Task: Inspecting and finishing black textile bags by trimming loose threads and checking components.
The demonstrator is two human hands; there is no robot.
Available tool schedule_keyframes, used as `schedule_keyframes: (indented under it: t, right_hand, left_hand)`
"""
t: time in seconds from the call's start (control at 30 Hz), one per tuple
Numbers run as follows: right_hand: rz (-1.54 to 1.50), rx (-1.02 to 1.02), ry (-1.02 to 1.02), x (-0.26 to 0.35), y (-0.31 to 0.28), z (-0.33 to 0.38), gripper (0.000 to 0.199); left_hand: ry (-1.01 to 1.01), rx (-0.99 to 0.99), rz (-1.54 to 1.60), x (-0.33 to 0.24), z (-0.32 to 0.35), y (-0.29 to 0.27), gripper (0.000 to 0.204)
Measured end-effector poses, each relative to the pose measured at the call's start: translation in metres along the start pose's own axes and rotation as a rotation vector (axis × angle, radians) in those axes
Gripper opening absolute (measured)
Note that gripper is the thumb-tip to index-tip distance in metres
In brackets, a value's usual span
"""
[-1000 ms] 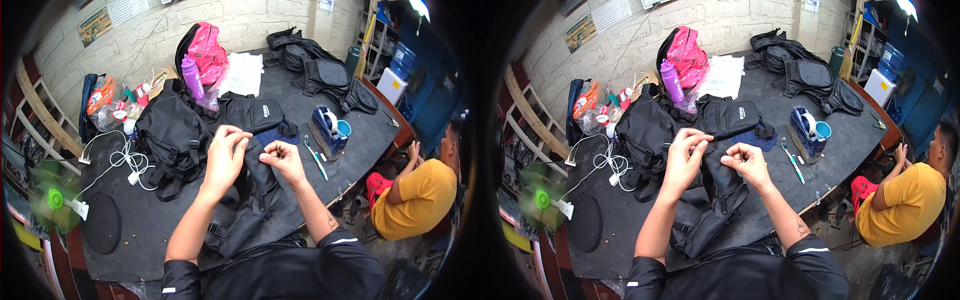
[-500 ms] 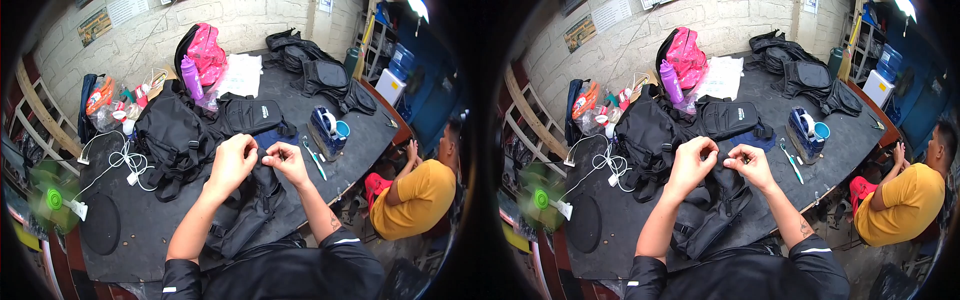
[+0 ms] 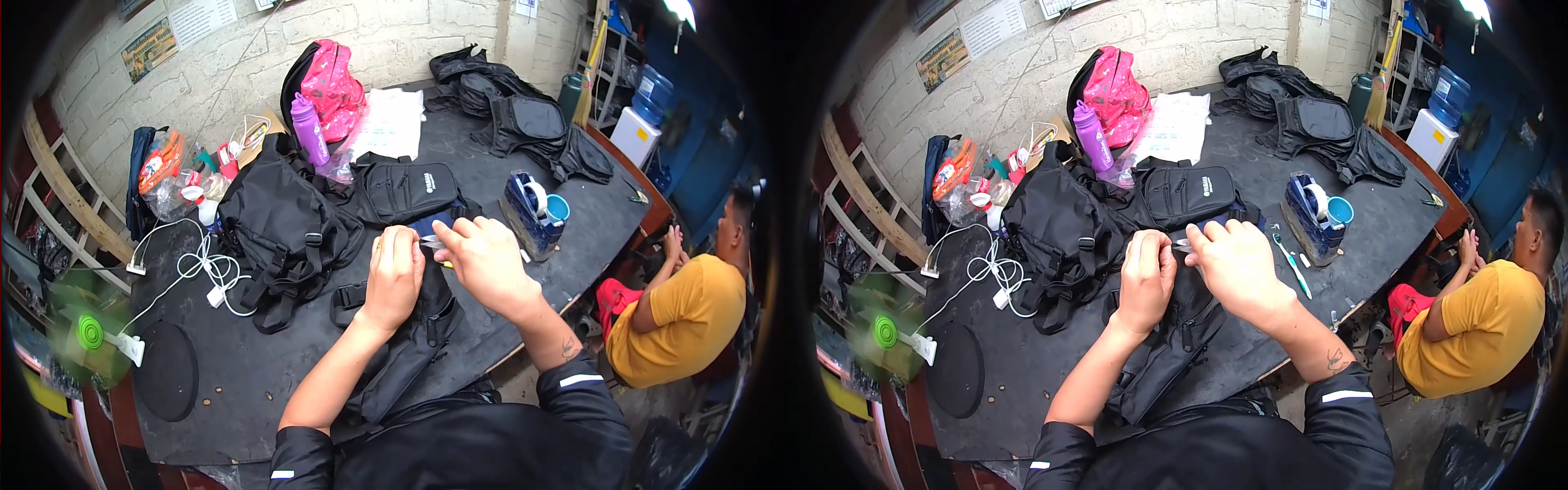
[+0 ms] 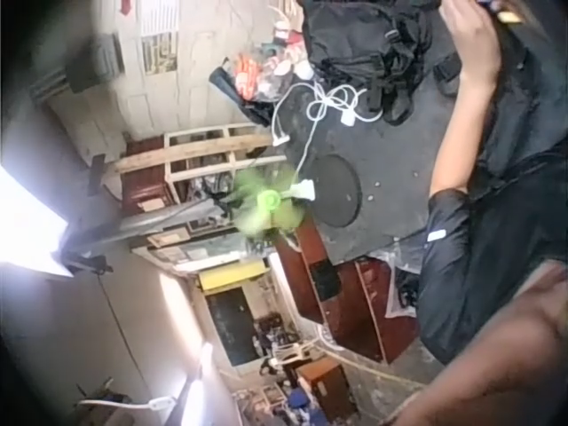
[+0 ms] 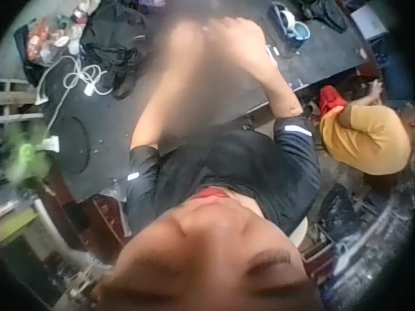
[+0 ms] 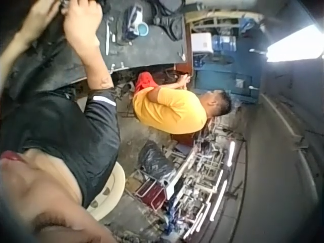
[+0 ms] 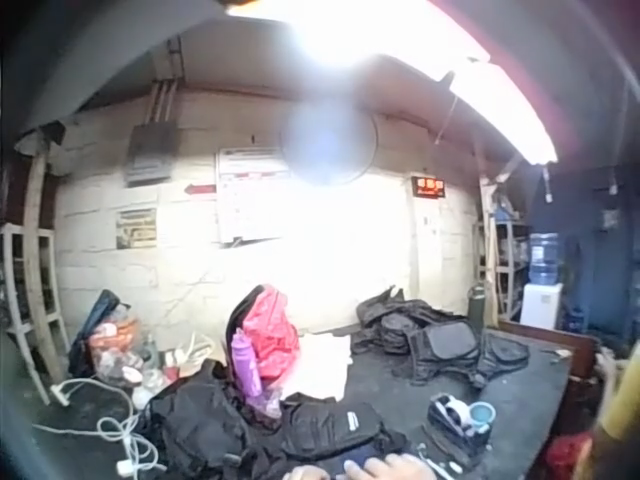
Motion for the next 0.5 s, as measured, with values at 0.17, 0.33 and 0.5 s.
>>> schedule_keyframes:
  t: [0.17, 0.33, 0.5]
  right_hand:
    - [0.066, 0.005, -0.077, 0.007, -0.002, -0.005, 0.031]
    - [0.089, -0.012, -0.088, 0.012, -0.002, -0.006, 0.03]
    - [0.074, -0.027, -0.051, 0.014, -0.004, -0.005, 0.028]
  left_hand:
    - [-0.016, 0.033, 0.006, 0.002, 0.003, 0.002, 0.016]
    - [-0.017, 0.062, 0.003, 0.004, 0.003, 0.004, 0.019]
    - [0.009, 0.07, -0.016, 0.003, 0.004, 0.004, 0.021]
Point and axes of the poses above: each hand's wrist, its own z-axis away from the middle knuckle, its own y-axis out of the palm, x = y × z, the point moved 9 cm from there along -z, towards the middle knuckle, and after that the axes turned 14 degrees about z, right-handed, at the moved point
